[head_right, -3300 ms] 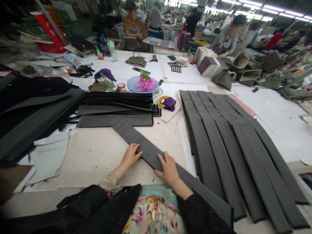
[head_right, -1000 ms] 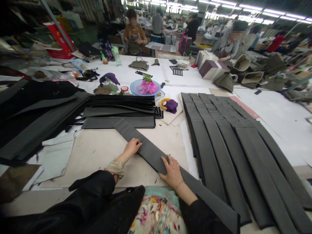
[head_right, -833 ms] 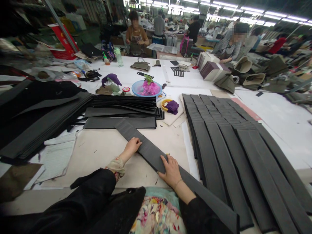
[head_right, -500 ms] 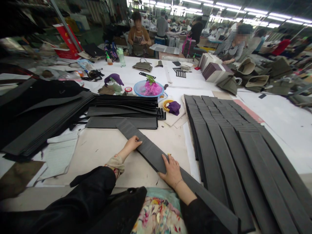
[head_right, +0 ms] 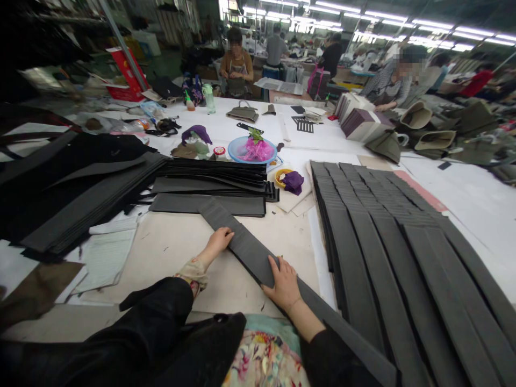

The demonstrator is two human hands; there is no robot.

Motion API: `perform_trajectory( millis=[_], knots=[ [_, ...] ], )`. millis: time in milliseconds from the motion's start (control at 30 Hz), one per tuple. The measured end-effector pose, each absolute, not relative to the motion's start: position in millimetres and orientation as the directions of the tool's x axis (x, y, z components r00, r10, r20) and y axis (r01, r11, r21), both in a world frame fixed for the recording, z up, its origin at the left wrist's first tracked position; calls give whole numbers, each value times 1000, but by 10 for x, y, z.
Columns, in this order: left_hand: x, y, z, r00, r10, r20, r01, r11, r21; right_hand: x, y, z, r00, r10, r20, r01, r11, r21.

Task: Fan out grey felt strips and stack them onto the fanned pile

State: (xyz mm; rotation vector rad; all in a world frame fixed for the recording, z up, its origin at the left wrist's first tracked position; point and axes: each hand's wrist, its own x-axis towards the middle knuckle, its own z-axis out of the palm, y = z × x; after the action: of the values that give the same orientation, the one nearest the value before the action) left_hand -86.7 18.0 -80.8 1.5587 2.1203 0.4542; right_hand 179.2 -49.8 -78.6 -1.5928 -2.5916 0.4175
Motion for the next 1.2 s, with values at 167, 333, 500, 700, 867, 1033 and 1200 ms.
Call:
perform_trajectory(
  millis=[167,333,500,700,867,1033,1200],
  knots=[
    [-957,206,-891,-320,938,-134,752,337,567,1618,-401,-721,-450,885,-117,875,412,-254],
    [-1014,175,-898,-370,927,-64,740,335,583,1527,-363,-701,-443,887,-135,882,404,-242],
    [-1101,209,-887,-382,924,-15,761,323,562,1498,-346,-715,-441,882,-169,887,399,-232],
    [-1199,336,-903,-375,926,-54,755,339,562,1483,-344,-739,-429,885,-180,895,390,-215],
    [-1229,403,-971,-385,918,-99,734,369,570,1503,-380,-740,-441,886,-146,888,407,-214],
    [-1214,379,-1021,-383,920,-86,731,358,580,1565,-433,-717,-434,890,-141,890,399,-219],
    [-1198,338,-1021,-382,921,-79,730,353,585,1605,-455,-727,-430,893,-133,891,396,-223]
  ],
)
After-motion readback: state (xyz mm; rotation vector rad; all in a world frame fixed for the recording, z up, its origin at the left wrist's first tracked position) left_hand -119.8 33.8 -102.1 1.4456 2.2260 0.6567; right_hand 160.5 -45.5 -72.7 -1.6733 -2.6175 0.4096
